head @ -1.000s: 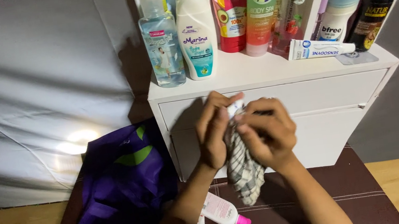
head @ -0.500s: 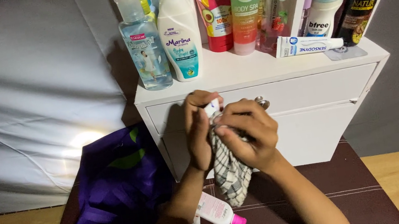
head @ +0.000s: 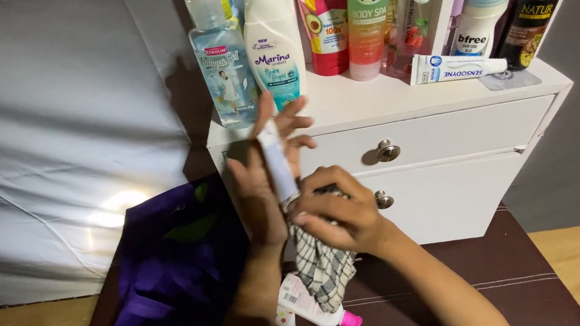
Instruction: Wiping down skincare and cosmetic products with a cloth and organizing them on a dresser.
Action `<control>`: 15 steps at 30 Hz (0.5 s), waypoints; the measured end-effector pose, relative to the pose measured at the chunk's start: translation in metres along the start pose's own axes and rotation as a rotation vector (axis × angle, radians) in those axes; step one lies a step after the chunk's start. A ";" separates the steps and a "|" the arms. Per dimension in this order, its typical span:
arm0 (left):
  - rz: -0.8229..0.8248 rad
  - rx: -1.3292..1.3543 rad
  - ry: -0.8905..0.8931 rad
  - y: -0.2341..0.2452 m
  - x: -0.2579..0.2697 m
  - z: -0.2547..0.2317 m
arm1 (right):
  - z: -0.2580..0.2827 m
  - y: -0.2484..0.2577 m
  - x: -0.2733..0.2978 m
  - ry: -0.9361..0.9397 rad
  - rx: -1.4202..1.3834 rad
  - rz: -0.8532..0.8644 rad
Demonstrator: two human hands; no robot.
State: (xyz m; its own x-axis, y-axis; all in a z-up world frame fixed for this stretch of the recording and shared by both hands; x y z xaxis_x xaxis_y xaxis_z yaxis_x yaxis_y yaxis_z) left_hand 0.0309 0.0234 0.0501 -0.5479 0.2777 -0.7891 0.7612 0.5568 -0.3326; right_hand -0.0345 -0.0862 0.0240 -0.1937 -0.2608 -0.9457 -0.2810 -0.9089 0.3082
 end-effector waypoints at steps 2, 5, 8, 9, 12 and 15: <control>0.088 -0.052 0.031 -0.007 0.002 0.002 | -0.001 0.006 0.001 -0.012 0.060 -0.059; 0.261 -0.066 0.105 -0.017 0.005 0.010 | -0.002 0.019 0.003 -0.036 0.169 -0.169; 0.393 -0.055 0.159 -0.032 0.008 0.016 | -0.002 0.033 0.004 -0.084 0.256 -0.306; 0.440 -0.082 0.168 -0.039 0.010 0.018 | -0.002 0.039 0.005 -0.122 0.294 -0.390; 0.465 -0.386 0.069 -0.045 0.010 0.017 | -0.003 0.049 0.006 -0.177 0.353 -0.481; 0.394 -0.430 0.014 -0.043 0.011 0.024 | -0.009 0.046 0.009 -0.235 0.311 -0.524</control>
State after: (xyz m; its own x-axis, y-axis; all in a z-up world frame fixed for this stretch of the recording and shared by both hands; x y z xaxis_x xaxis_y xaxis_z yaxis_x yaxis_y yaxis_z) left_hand 0.0006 -0.0166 0.0437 -0.2588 0.5375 -0.8026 0.7007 0.6764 0.2270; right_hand -0.0404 -0.1333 0.0290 -0.1473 0.3015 -0.9420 -0.6463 -0.7503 -0.1391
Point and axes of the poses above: each hand's wrist, its own x-axis away from the middle knuckle, its own y-axis out of the back of the hand, z = x × y, the point moved 3 cm from there along -x, towards the middle knuckle, and after that the axes turned 2 degrees about -x, right-handed, at the moved point
